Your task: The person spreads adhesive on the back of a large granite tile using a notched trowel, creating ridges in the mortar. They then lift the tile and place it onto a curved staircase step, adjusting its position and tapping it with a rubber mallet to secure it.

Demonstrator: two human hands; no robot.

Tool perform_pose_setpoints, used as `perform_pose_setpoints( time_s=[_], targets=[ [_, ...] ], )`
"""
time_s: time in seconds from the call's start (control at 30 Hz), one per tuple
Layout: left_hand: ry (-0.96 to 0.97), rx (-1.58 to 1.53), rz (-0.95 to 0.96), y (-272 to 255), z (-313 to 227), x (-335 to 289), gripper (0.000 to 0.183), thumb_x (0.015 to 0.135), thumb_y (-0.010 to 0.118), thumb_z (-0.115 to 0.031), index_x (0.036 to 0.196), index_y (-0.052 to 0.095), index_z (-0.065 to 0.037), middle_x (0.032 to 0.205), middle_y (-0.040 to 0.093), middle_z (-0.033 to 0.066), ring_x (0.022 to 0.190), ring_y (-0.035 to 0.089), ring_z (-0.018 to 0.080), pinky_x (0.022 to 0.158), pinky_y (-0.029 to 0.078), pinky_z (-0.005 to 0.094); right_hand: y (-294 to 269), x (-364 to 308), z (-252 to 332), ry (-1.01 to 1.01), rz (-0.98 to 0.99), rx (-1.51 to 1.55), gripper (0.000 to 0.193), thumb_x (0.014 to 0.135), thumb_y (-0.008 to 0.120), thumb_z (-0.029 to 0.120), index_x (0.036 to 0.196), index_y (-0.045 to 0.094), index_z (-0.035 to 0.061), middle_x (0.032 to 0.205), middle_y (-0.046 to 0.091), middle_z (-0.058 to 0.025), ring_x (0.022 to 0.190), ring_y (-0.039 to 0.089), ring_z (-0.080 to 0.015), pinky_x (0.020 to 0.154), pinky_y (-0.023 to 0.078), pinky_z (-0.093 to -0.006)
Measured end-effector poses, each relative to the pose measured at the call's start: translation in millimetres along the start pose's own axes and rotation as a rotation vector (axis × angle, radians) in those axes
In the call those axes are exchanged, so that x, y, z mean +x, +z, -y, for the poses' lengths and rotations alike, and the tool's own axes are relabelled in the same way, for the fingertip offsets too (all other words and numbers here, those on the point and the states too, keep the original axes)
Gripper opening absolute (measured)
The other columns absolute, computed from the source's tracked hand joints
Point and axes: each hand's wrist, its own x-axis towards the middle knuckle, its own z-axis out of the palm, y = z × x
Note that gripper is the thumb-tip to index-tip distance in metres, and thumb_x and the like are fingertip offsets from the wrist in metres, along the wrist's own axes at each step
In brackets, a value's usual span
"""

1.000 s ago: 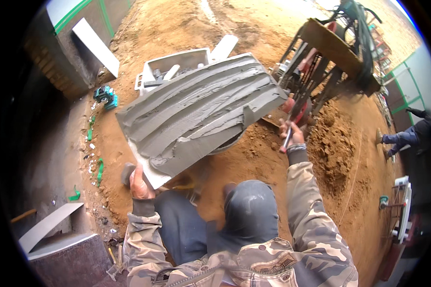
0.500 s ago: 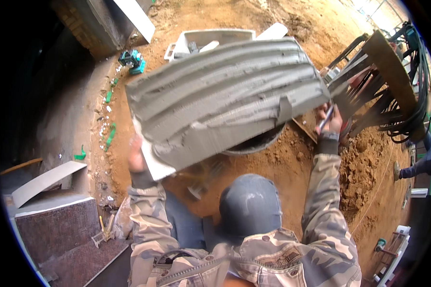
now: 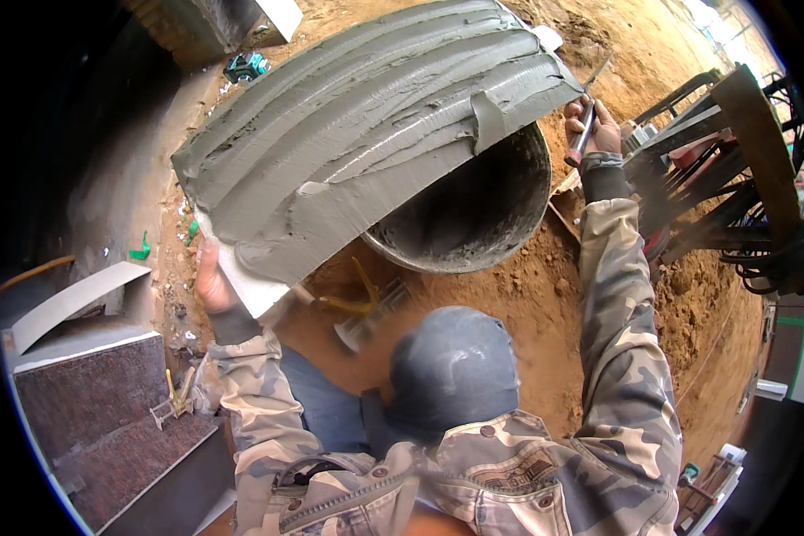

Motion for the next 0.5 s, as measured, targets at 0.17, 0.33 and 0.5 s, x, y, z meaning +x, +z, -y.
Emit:
perform_pose_setpoints(
  time_s=[0.17,0.33,0.5],
  targets=[
    [-0.001,-0.089,-0.029,15,-2,-14,0.060,0.101,0.047,-0.023,0.152,0.027,0.002,0.152,0.039,0.0212,0.138,0.041,0.0366,0.116,0.031,0.0528,42,-64,9,-0.254,-0.404,-0.700,0.024,0.101,0.056,0.019,0.115,0.054,-0.0005,0.082,0.061,-0.0047,0.061,0.052,-0.0081,0.042,0.041,-0.0200],
    [-0.137,-0.035,0.031,2,-10,3,0.065,0.101,0.048,-0.031,0.153,0.024,-0.001,0.153,0.037,0.0208,0.140,0.039,0.0374,0.116,0.031,0.0542,123,-220,48,-0.309,-0.360,-1.676,0.017,0.100,0.058,0.016,0.106,0.063,0.0014,0.070,0.058,0.0006,0.052,0.048,-0.0064,0.046,0.037,-0.0215],
    [0.020,0.024,-0.099,-8,-3,10,0.064,0.102,0.046,-0.033,0.154,0.023,-0.002,0.154,0.035,0.0212,0.141,0.038,0.0373,0.118,0.029,0.0538,224,-229,28,-0.237,0.412,-2.498,0.014,0.086,0.070,0.008,0.094,0.063,-0.0022,0.076,0.059,-0.0149,0.065,0.061,-0.0299,0.060,0.048,-0.0365]
  ],
)
